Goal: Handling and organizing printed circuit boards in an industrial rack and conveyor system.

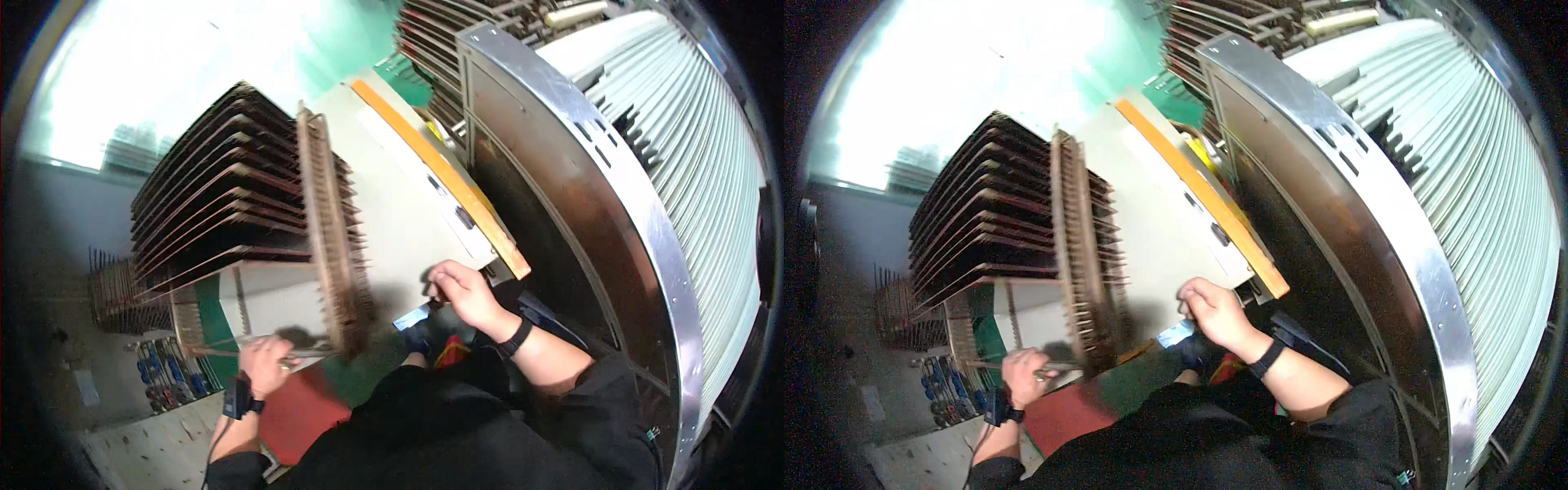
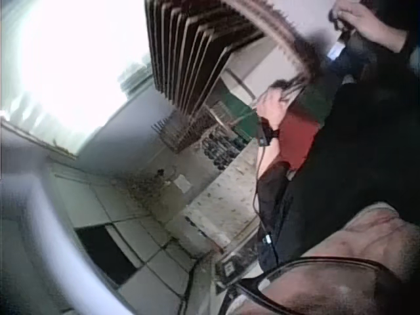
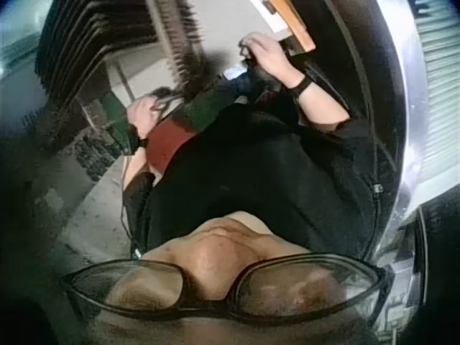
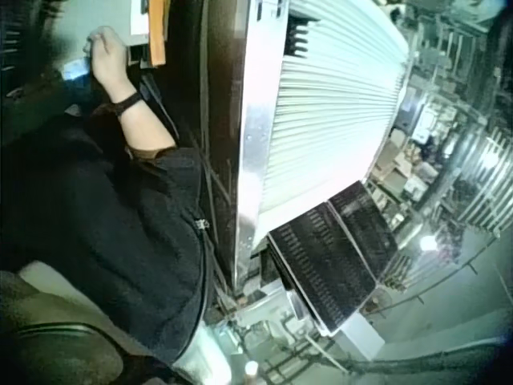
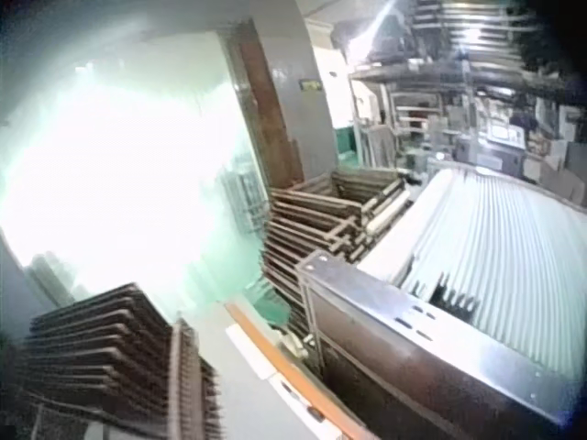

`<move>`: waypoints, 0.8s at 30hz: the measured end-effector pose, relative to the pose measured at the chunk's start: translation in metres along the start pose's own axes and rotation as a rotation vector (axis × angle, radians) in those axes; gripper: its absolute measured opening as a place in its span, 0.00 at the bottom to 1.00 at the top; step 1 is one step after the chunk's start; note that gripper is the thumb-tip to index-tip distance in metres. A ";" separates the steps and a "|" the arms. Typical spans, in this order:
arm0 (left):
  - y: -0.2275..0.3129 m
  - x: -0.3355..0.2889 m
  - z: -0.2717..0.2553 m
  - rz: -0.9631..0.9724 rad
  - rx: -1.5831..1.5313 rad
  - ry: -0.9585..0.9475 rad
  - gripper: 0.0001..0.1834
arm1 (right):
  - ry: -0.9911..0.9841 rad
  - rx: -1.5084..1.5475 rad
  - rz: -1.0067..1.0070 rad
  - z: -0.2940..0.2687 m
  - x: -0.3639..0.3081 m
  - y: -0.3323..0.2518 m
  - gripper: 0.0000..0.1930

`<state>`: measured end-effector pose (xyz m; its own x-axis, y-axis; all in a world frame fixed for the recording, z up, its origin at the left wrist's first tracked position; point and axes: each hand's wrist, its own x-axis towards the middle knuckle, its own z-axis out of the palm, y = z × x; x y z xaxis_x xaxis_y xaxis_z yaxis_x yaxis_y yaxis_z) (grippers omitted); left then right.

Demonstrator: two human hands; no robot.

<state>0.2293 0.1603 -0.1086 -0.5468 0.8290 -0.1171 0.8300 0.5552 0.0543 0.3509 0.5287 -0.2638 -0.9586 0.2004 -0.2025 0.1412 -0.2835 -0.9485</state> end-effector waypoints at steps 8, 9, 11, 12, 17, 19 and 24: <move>-0.080 0.008 -0.016 0.007 0.034 -0.253 0.25 | 0.021 -0.177 -0.192 0.025 0.074 0.015 0.14; -0.086 0.004 -0.013 0.031 0.010 -0.248 0.27 | 0.036 -0.254 -0.286 0.032 0.089 0.016 0.17; -0.090 -0.004 -0.010 0.051 0.011 -0.219 0.27 | 0.054 -0.331 -0.380 0.049 0.124 0.020 0.21; -0.088 -0.001 -0.010 0.068 0.012 -0.189 0.27 | 0.068 -0.328 -0.414 0.058 0.145 0.024 0.24; -0.088 -0.007 -0.001 0.052 0.049 -0.151 0.27 | 0.224 -0.390 -0.558 0.083 0.221 0.030 0.29; -0.088 -0.011 0.002 0.018 0.040 -0.131 0.25 | 0.268 -0.414 -0.584 0.089 0.231 0.029 0.30; -0.072 0.005 -0.013 -0.194 0.184 -0.426 0.17 | 0.282 -0.544 -0.604 0.095 0.233 0.020 0.31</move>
<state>0.1651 0.1257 -0.1000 -0.6310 0.5894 -0.5045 0.7444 0.6431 -0.1797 0.1073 0.4801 -0.3071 -0.8205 0.4182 0.3897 -0.2050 0.4212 -0.8835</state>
